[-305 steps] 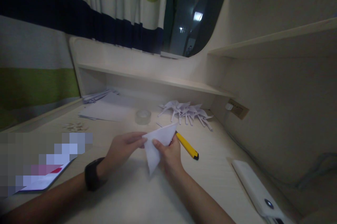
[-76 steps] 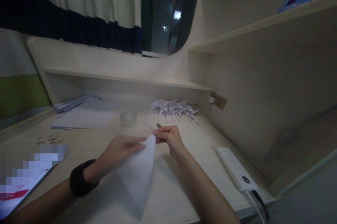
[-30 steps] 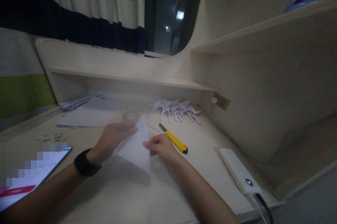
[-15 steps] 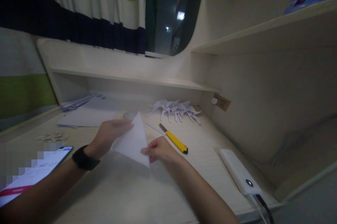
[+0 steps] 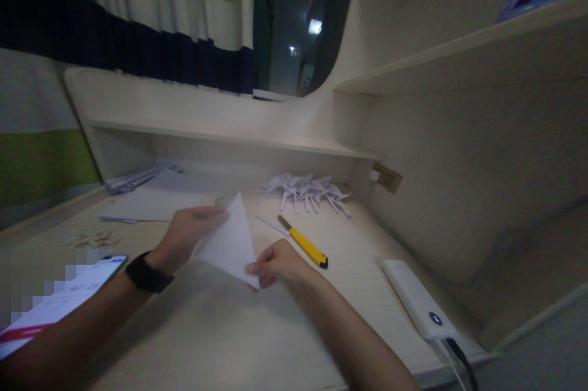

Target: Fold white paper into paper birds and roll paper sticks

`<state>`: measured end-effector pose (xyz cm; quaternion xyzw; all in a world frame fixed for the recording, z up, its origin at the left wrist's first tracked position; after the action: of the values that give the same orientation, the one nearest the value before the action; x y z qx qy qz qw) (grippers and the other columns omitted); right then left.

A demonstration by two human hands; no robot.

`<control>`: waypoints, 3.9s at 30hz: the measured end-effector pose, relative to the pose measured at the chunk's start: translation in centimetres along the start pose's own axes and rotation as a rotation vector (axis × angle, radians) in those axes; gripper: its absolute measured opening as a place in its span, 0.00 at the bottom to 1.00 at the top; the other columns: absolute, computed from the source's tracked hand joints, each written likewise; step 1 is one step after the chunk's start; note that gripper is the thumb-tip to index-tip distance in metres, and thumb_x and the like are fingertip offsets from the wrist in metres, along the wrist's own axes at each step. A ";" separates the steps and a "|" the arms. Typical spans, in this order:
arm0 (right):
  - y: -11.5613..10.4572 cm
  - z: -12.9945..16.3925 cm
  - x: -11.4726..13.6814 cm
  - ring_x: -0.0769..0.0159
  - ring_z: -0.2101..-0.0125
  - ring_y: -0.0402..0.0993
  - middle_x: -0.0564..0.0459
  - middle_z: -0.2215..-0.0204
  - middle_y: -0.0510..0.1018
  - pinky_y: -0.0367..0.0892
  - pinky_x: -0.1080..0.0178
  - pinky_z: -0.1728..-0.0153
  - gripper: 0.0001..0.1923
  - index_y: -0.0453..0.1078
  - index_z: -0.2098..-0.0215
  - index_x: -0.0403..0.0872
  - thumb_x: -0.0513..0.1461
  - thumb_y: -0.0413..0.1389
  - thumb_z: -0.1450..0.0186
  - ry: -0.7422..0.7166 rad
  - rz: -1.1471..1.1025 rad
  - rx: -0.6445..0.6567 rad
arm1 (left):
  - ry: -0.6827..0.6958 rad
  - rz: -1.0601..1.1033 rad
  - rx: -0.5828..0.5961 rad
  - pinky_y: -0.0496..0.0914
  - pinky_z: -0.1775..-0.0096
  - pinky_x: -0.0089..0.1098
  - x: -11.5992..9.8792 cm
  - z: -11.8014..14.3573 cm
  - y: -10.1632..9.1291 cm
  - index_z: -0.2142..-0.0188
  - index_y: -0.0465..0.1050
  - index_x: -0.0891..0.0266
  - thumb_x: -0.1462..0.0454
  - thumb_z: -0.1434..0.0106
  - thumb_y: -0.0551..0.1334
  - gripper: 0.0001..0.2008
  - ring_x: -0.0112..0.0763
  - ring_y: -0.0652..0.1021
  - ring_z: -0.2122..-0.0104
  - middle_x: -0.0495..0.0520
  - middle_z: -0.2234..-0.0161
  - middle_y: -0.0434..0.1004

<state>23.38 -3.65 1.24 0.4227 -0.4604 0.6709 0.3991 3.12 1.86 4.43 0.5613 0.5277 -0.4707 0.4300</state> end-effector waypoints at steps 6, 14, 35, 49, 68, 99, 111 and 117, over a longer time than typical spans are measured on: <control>0.4 0.8 1.1 0.71 0.82 0.72 0.52 0.85 0.76 0.66 0.71 0.81 0.12 0.72 0.83 0.40 0.39 0.66 0.49 0.036 -0.010 0.017 | -0.026 0.029 -0.044 0.68 0.75 0.29 0.9 -1.1 -0.8 0.61 0.78 0.71 0.59 0.52 0.71 0.21 0.31 0.76 0.76 0.60 0.69 0.80; 0.5 1.3 1.7 0.70 0.81 0.74 0.51 0.84 0.77 0.68 0.71 0.79 0.09 0.72 0.82 0.40 0.37 0.65 0.49 0.054 -0.008 0.044 | -0.019 0.026 -0.080 0.67 0.76 0.28 0.8 -1.3 -1.1 0.62 0.79 0.70 0.58 0.53 0.72 0.21 0.30 0.76 0.77 0.58 0.70 0.81; 0.0 -0.1 -0.1 0.70 0.80 0.75 0.50 0.82 0.78 0.68 0.70 0.78 0.17 0.70 0.81 0.40 0.45 0.68 0.55 0.012 -0.012 0.106 | 0.052 0.006 -0.129 0.69 0.74 0.28 0.4 -1.1 -0.8 0.63 0.80 0.67 0.56 0.54 0.72 0.20 0.32 0.78 0.75 0.58 0.68 0.82; -2.0 -0.9 -0.1 0.72 0.75 0.68 0.53 0.73 0.75 0.62 0.70 0.76 0.19 0.73 0.64 0.43 0.50 0.62 0.44 -0.313 -0.008 -0.115 | 0.035 0.078 -0.117 0.71 0.70 0.30 0.7 0.8 1.4 0.63 0.78 0.70 0.58 0.52 0.71 0.19 0.35 0.78 0.71 0.60 0.68 0.81; -2.2 1.0 1.2 0.76 0.81 0.56 0.61 0.85 0.63 0.49 0.70 0.80 0.14 0.72 0.78 0.41 0.43 0.59 0.40 -0.435 0.633 0.095 | 0.508 -0.833 0.807 0.56 0.76 0.26 -1.4 1.1 3.0 0.76 0.78 0.65 0.59 0.40 0.61 0.13 0.26 0.70 0.79 0.49 0.81 0.74; -2.1 0.4 0.3 0.75 0.79 0.59 0.59 0.82 0.68 0.55 0.70 0.78 0.14 0.77 0.71 0.40 0.44 0.58 0.41 -0.294 0.500 0.222 | 0.361 -0.637 1.015 0.54 0.78 0.24 0.9 1.2 2.1 0.78 0.74 0.67 0.63 0.41 0.60 0.12 0.22 0.63 0.82 0.45 0.84 0.64; -3.9 1.4 1.4 0.71 0.77 0.69 0.54 0.78 0.78 0.65 0.67 0.72 0.11 0.79 0.72 0.43 0.43 0.62 0.46 -0.268 0.342 0.302 | 0.248 -0.540 1.059 0.61 0.75 0.24 0.0 -0.2 -0.2 0.75 0.78 0.65 0.59 0.42 0.62 0.12 0.25 0.69 0.79 0.49 0.79 0.75; -6.7 2.6 2.6 0.65 0.73 0.74 0.49 0.76 0.80 0.68 0.64 0.69 0.15 0.78 0.72 0.41 0.46 0.61 0.45 -0.271 0.345 0.234 | 0.142 -0.559 0.979 0.60 0.76 0.25 -0.1 -0.7 -1.1 0.77 0.78 0.65 0.56 0.44 0.63 0.14 0.25 0.68 0.81 0.50 0.80 0.75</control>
<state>29.27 -4.00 6.08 0.4673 -0.4943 0.7149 0.1618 2.11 2.64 4.70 0.5647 0.4039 -0.7174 -0.0580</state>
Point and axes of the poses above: each hand's wrist, its own z-axis away from the middle knuckle, its own y-axis out of the palm, x = y × z, the point moved 1 cm from there along -z, towards the middle knuckle
